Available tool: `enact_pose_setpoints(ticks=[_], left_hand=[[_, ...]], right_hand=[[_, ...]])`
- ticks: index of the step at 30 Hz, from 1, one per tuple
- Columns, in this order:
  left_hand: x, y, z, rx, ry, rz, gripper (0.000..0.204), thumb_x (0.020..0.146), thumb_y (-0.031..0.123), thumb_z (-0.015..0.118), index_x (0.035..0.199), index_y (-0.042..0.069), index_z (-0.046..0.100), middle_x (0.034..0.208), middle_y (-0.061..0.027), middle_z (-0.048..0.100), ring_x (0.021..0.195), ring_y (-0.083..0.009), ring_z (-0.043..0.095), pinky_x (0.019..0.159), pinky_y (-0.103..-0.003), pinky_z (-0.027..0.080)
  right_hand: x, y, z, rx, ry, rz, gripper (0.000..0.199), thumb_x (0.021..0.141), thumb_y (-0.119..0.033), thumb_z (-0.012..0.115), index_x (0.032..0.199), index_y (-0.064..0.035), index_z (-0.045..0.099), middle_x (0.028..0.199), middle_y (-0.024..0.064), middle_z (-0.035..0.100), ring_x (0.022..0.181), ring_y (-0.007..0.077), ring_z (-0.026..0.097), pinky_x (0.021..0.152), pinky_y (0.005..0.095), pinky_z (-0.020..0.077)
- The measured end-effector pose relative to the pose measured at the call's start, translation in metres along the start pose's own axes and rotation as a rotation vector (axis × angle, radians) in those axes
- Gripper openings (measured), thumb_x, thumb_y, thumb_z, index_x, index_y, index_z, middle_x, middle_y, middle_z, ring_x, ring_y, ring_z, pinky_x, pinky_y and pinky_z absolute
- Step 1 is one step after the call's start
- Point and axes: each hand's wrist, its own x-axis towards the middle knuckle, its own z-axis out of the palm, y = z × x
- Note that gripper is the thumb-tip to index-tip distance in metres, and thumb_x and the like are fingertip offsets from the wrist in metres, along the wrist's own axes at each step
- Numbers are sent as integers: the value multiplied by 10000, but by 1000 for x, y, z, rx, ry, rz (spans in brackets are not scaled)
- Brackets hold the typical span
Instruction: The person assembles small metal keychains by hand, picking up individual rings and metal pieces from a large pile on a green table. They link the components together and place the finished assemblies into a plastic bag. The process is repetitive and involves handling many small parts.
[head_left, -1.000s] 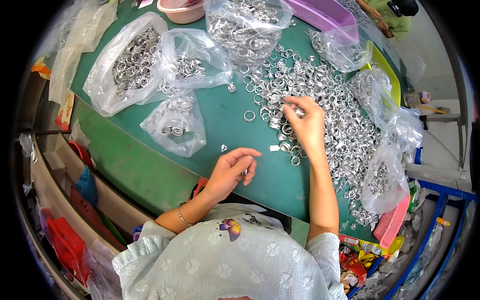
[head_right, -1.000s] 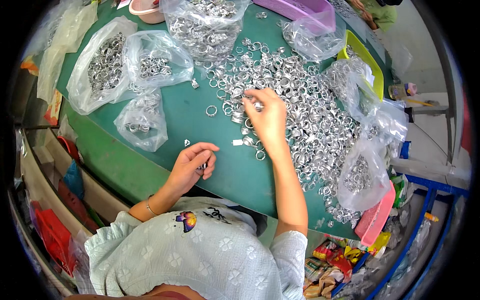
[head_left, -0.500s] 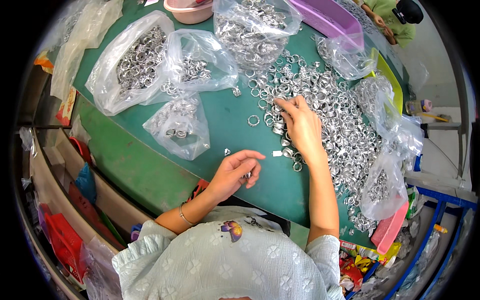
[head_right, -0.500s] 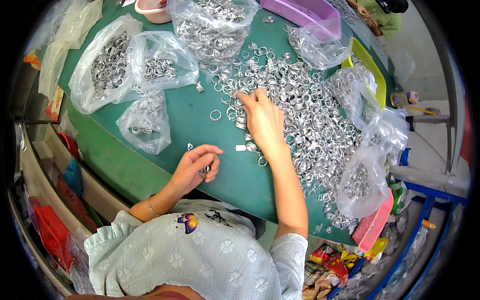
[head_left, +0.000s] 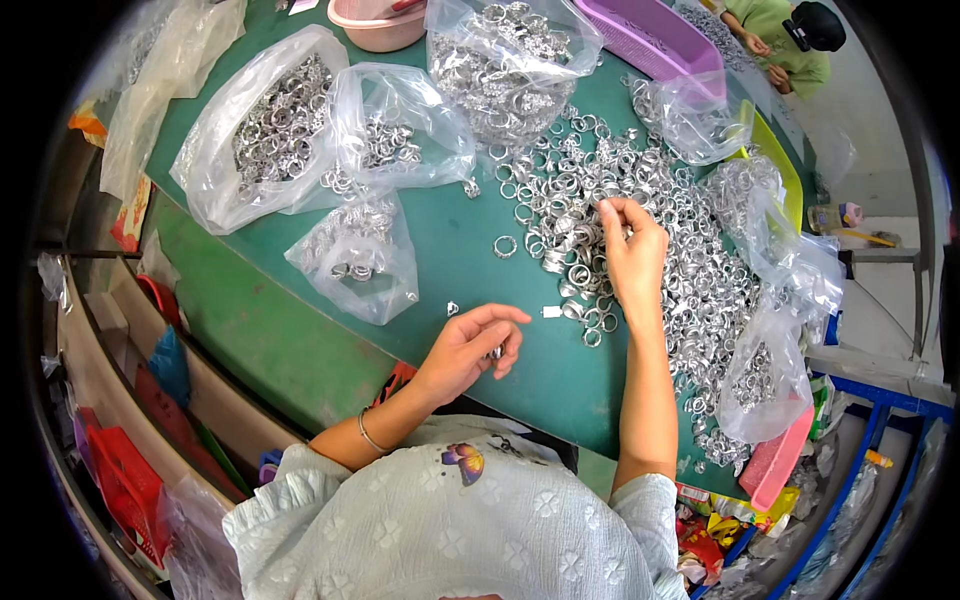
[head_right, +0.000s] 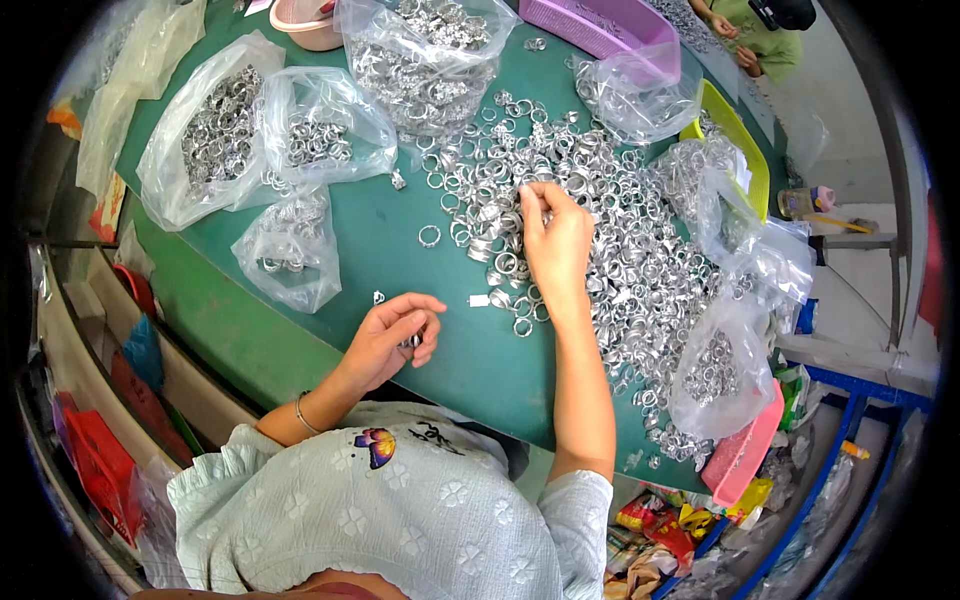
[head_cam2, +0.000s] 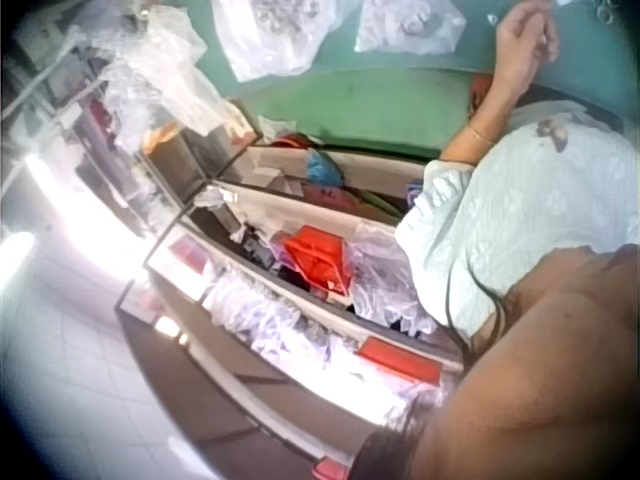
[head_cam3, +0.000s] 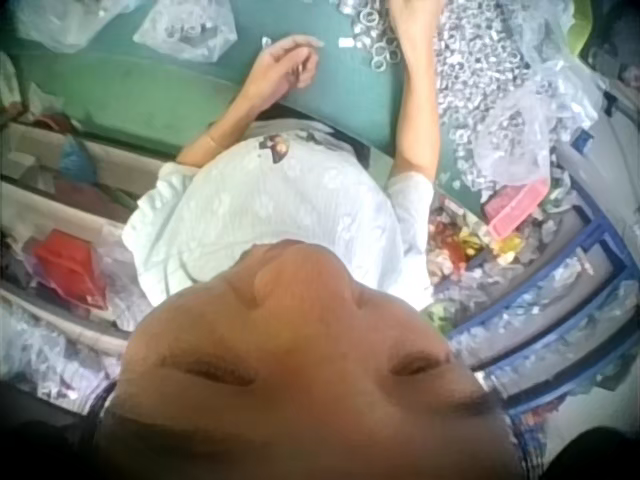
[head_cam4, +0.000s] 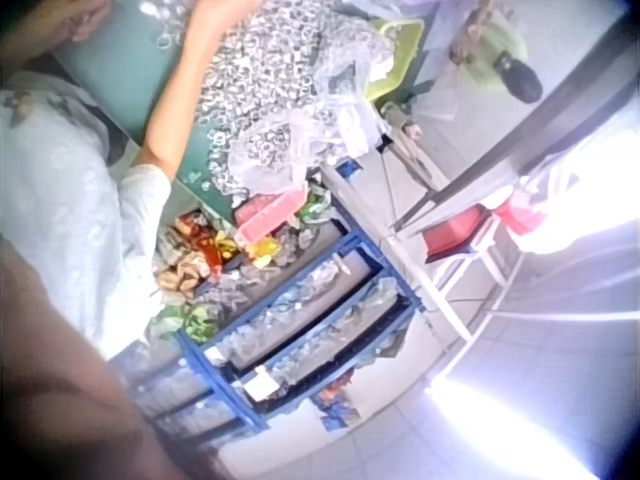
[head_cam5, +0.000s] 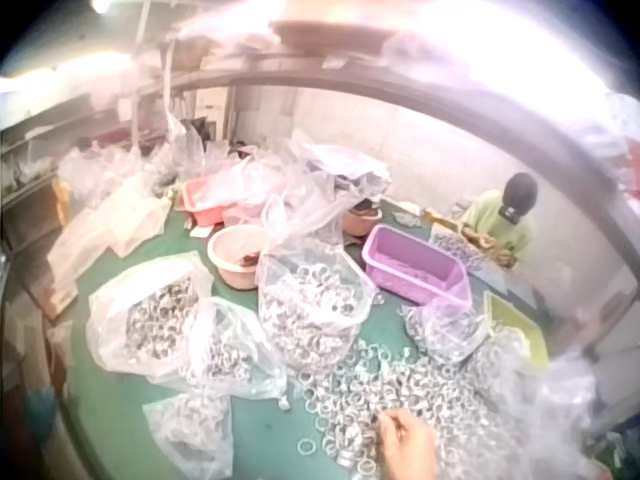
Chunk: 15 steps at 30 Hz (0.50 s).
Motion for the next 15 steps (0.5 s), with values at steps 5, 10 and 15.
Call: enact_pose_setpoints(ticks=[5, 10, 15], left_hand=[[3, 0, -7, -140, 0, -17, 251, 923, 121, 427, 1134, 1, 492, 907, -100, 537, 772, -167, 527, 620, -280, 440], [6, 4, -8, -260, -4, -45, 323, 895, 105, 447, 1200, 2, 456, 1155, -149, 514, 1058, -262, 518, 880, -393, 441], [7, 5, -9, -295, -43, -55, 347, 879, 100, 470, 1211, 0, 448, 1158, -150, 518, 1059, -269, 521, 925, -419, 416]], right_hand=[[18, 14, -6, -218, -6, -24, 102, 756, -35, 614, 843, 5, 650, 716, 135, 593, 625, 246, 572, 606, 333, 446], [31, 19, -16, -199, -130, -49, 141, 744, -15, 606, 873, -25, 662, 781, 131, 591, 693, 269, 581, 652, 351, 450], [28, 8, -2, -326, -267, -140, 129, 753, -32, 598, 859, -64, 666, 836, 99, 580, 743, 306, 588, 656, 389, 465]])
